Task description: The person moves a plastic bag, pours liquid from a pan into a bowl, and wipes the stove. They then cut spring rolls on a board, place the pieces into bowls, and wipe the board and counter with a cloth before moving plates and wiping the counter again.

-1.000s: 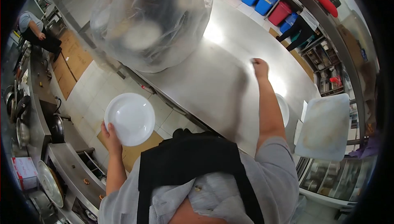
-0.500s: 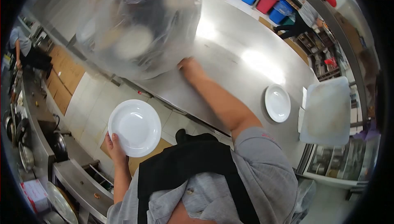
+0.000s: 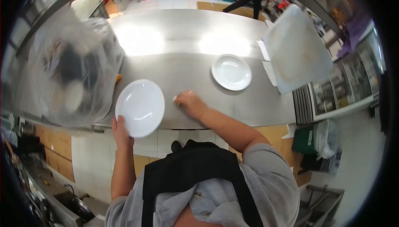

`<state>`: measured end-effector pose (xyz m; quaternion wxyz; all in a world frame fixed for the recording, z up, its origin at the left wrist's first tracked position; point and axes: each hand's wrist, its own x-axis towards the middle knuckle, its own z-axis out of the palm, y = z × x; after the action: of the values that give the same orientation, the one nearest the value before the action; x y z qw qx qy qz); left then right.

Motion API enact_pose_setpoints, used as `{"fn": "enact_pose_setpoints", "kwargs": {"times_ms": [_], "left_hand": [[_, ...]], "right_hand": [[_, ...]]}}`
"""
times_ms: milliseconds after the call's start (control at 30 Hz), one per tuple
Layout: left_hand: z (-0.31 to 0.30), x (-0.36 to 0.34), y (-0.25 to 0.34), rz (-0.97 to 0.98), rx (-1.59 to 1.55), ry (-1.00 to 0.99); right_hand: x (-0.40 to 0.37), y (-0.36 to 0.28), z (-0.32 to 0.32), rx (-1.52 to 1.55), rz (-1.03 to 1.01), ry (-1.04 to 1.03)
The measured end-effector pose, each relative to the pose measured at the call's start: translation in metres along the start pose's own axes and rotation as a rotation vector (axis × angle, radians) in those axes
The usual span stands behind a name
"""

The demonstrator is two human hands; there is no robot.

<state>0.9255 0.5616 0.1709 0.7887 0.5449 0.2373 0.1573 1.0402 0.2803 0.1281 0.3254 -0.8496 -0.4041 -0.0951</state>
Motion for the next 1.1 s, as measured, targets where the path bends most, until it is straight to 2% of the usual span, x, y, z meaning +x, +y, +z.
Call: {"fn": "enact_pose_setpoints", "kwargs": {"times_ms": [33,100,200,267,333,367,467,500,567,633,667,733,800,867,933,967,1000,1067,1100], "left_hand": [[0.016,0.015,-0.012,-0.010,-0.033,-0.021],[0.054,0.043,-0.033,-0.062,-0.032,0.035],[0.108,0.070,-0.059,-0.072,-0.049,0.004],[0.136,0.082,-0.075,-0.074,-0.062,0.019],[0.161,0.094,-0.090,-0.096,-0.068,0.092],[0.171,0.098,-0.095,-0.098,-0.067,0.142],[0.191,0.086,-0.097,-0.039,-0.059,0.075],[0.193,0.086,-0.102,-0.015,-0.001,0.086],[0.177,0.114,-0.121,-0.009,0.313,0.147],[0.185,0.104,-0.120,0.091,0.835,0.273],[0.195,0.089,-0.115,0.199,1.203,0.361],[0.195,0.072,-0.142,1.030,1.262,0.418],[0.245,-0.028,-0.119,0.987,0.808,-0.095],[0.271,-0.109,-0.124,0.679,0.485,-0.686],[0.279,-0.162,-0.151,0.439,0.355,-1.174],[0.281,-0.184,-0.158,0.373,0.463,-1.385],[0.284,-0.203,-0.163,0.313,0.573,-1.585],[0.294,-0.239,-0.176,0.110,0.668,-1.744],[0.304,-0.251,-0.179,0.087,0.839,-1.842]], "right_hand": [[-0.017,-0.014,-0.005,0.050,-0.068,-0.067],[-0.055,-0.032,-0.018,0.229,-0.082,-0.141],[-0.114,-0.032,-0.050,0.277,-0.022,-0.268],[-0.168,-0.029,-0.075,0.198,0.071,-0.197],[-0.225,-0.027,-0.106,0.144,0.279,-0.243],[-0.257,-0.025,-0.117,0.138,0.386,-0.169],[-0.345,-0.033,-0.143,0.108,0.662,-0.003],[-0.371,-0.037,-0.148,0.060,0.709,0.033],[-0.414,-0.045,-0.146,0.022,0.811,0.076],[-0.451,-0.048,-0.135,0.039,0.930,0.099],[-0.461,-0.049,-0.129,0.052,0.948,0.083],[-0.479,-0.058,-0.114,0.061,1.029,0.095],[-0.498,-0.058,-0.097,0.095,1.142,0.023],[-0.528,-0.059,-0.066,0.126,1.404,0.009],[-0.550,-0.076,-0.052,0.063,1.572,-0.035],[-0.558,-0.087,-0.048,0.036,1.648,-0.069],[-0.566,-0.101,-0.042,0.044,1.698,0.012],[-0.580,-0.133,-0.028,0.053,1.783,0.153],[-0.588,-0.146,-0.021,0.062,1.843,0.251]]}}
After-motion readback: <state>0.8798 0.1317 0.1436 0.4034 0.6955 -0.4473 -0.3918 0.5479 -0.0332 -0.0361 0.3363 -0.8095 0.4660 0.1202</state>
